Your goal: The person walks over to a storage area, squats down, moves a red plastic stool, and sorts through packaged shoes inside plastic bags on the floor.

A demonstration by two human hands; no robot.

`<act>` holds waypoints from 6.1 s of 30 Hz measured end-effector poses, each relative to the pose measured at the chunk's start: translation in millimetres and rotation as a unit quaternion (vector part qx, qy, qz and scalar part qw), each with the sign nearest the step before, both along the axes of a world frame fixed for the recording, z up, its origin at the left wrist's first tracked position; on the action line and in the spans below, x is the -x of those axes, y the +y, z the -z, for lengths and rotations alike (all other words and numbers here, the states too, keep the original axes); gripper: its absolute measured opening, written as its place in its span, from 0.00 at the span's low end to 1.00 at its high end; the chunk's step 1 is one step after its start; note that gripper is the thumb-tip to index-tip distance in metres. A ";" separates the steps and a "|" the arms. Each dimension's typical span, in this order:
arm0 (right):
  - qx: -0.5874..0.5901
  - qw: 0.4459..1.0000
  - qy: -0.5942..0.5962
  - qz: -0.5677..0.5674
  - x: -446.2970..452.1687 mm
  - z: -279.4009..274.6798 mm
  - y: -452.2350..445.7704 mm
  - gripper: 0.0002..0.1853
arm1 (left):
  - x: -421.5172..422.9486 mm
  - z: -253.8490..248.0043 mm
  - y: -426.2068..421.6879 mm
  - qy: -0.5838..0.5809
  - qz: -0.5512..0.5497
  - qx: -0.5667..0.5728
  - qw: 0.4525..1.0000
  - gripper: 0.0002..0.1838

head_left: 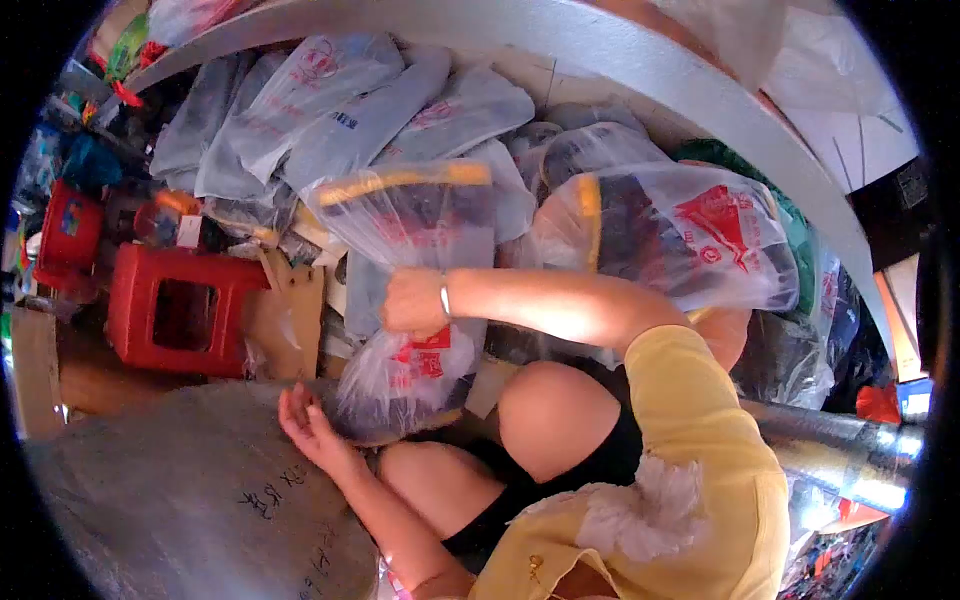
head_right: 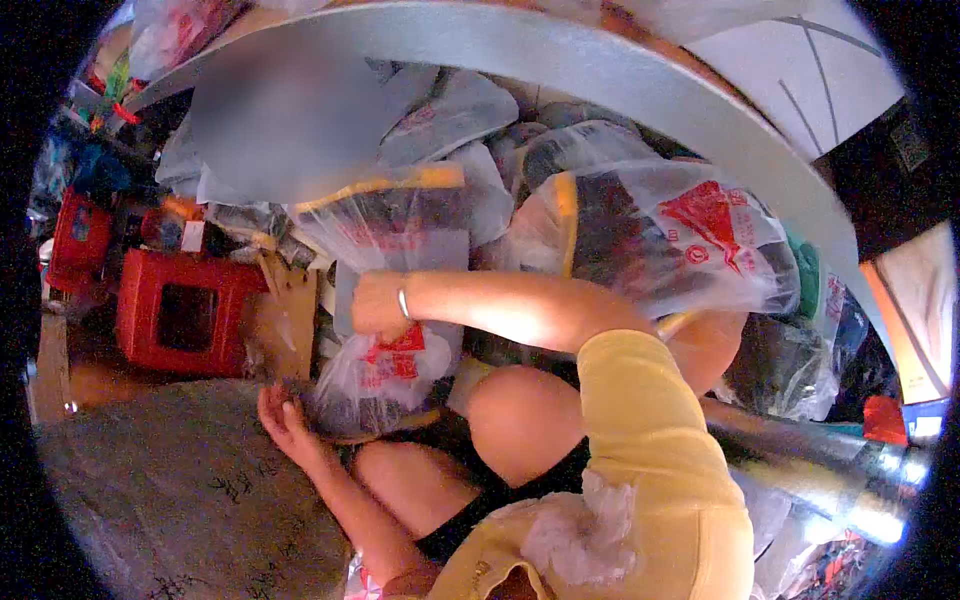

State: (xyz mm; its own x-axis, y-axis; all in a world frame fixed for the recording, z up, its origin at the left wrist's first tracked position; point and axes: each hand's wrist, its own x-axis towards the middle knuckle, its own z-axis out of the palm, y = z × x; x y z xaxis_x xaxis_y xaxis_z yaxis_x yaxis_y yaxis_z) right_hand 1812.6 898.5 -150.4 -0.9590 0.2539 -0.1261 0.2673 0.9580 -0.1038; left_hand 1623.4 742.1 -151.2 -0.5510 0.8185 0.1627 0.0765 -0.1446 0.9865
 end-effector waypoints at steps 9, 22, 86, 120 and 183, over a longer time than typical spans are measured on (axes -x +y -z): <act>0.133 0.916 0.242 0.291 -14.8 -72.0 24.2 0.09 | 4.0 12.3 5.1 0.061 -0.055 -0.080 0.993 0.37; 0.168 0.438 0.527 0.709 -193.4 92.4 175.0 0.26 | -4.1 17.7 9.3 0.083 -0.016 0.033 0.996 0.30; 0.365 0.154 0.804 0.444 -304.9 34.7 -86.6 0.17 | -208.7 44.9 44.2 -0.504 0.497 0.298 0.640 0.23; 0.294 0.571 0.338 0.688 -293.0 -98.4 -29.2 0.13 | -178.0 -1.6 62.6 -0.292 0.564 0.206 0.744 0.40; 0.215 0.498 0.390 0.744 -436.4 -95.9 -37.9 0.21 | -126.1 142.1 91.8 -0.086 0.333 0.226 0.911 0.13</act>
